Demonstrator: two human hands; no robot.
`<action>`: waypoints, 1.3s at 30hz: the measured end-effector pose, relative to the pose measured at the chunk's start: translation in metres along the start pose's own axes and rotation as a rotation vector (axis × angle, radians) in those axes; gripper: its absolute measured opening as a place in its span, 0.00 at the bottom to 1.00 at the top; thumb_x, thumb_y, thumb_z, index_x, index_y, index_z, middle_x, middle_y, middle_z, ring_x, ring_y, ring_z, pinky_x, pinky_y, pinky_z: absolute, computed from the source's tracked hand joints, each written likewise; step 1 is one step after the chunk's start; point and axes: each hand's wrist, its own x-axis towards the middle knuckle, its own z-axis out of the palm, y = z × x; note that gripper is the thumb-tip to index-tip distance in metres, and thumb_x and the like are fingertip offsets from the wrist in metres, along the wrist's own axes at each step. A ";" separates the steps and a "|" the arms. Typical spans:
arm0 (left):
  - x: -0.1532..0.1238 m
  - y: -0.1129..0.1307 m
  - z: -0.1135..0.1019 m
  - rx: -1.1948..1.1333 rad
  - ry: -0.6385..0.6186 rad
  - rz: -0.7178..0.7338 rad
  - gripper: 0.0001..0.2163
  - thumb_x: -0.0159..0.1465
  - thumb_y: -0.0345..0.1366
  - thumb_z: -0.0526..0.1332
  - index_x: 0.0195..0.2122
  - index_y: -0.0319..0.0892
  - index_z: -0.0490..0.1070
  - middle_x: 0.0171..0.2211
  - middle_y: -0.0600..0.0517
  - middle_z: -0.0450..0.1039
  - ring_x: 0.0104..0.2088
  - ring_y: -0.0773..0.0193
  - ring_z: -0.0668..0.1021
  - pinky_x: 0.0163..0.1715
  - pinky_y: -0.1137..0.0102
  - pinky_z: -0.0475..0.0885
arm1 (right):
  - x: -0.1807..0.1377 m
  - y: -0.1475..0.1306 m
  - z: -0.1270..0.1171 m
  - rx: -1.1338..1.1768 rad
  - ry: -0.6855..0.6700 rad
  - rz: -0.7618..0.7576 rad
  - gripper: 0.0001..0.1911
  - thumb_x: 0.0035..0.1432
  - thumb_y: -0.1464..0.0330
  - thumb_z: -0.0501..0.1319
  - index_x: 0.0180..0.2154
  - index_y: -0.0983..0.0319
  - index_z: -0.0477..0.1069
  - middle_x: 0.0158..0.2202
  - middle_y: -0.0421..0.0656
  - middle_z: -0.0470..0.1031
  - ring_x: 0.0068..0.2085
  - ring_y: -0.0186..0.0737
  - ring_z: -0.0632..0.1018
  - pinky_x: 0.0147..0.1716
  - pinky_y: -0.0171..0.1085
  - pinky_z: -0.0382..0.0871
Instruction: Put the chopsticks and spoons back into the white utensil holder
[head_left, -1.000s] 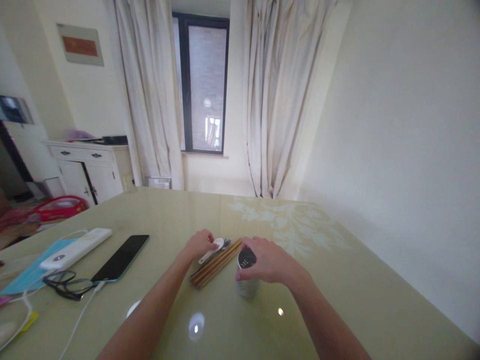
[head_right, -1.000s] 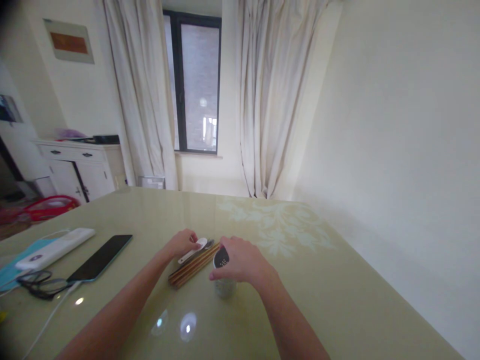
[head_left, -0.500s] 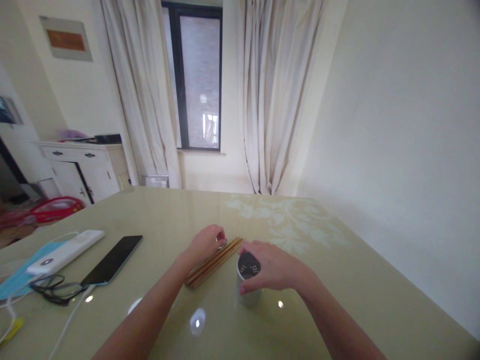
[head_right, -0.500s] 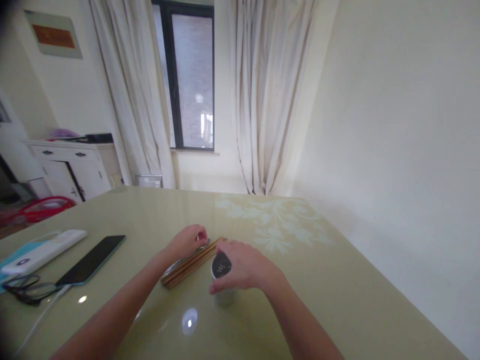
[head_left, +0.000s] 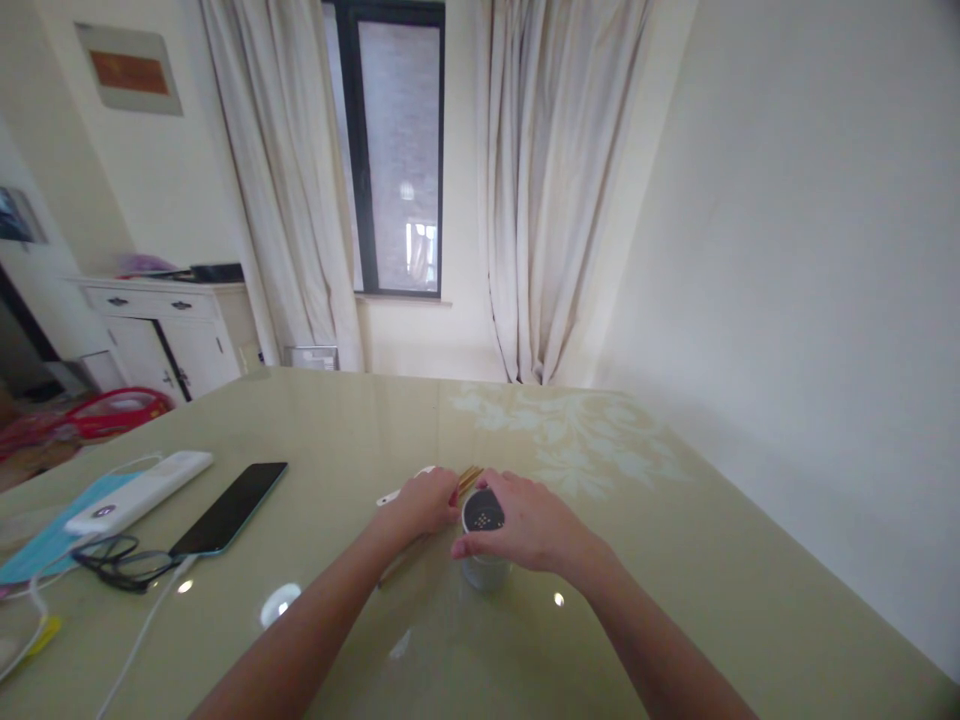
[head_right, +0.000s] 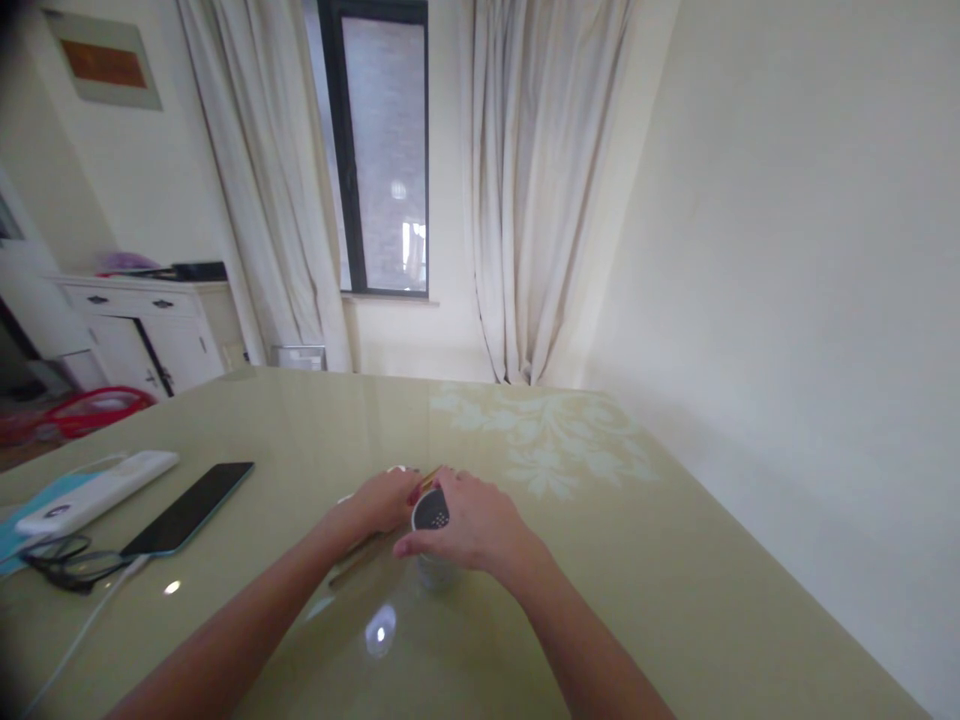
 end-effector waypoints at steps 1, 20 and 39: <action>-0.001 0.002 0.000 -0.003 -0.007 0.000 0.08 0.60 0.40 0.66 0.37 0.44 0.82 0.38 0.42 0.83 0.40 0.51 0.84 0.39 0.66 0.74 | 0.000 0.001 -0.001 -0.004 0.016 0.015 0.37 0.50 0.39 0.71 0.52 0.56 0.75 0.50 0.49 0.82 0.50 0.57 0.81 0.47 0.46 0.70; -0.098 0.067 -0.123 -0.660 0.421 0.402 0.11 0.71 0.46 0.62 0.39 0.44 0.73 0.27 0.57 0.76 0.27 0.68 0.75 0.27 0.75 0.67 | -0.021 -0.034 -0.043 0.625 0.619 -0.289 0.13 0.72 0.59 0.60 0.44 0.59 0.80 0.40 0.44 0.83 0.41 0.42 0.82 0.44 0.38 0.75; -0.004 0.007 -0.017 0.062 0.033 -0.023 0.08 0.67 0.35 0.60 0.42 0.44 0.80 0.44 0.43 0.83 0.45 0.50 0.83 0.43 0.63 0.73 | 0.000 0.015 -0.055 0.539 0.485 -0.156 0.07 0.64 0.62 0.65 0.41 0.58 0.74 0.33 0.41 0.84 0.35 0.43 0.85 0.40 0.41 0.79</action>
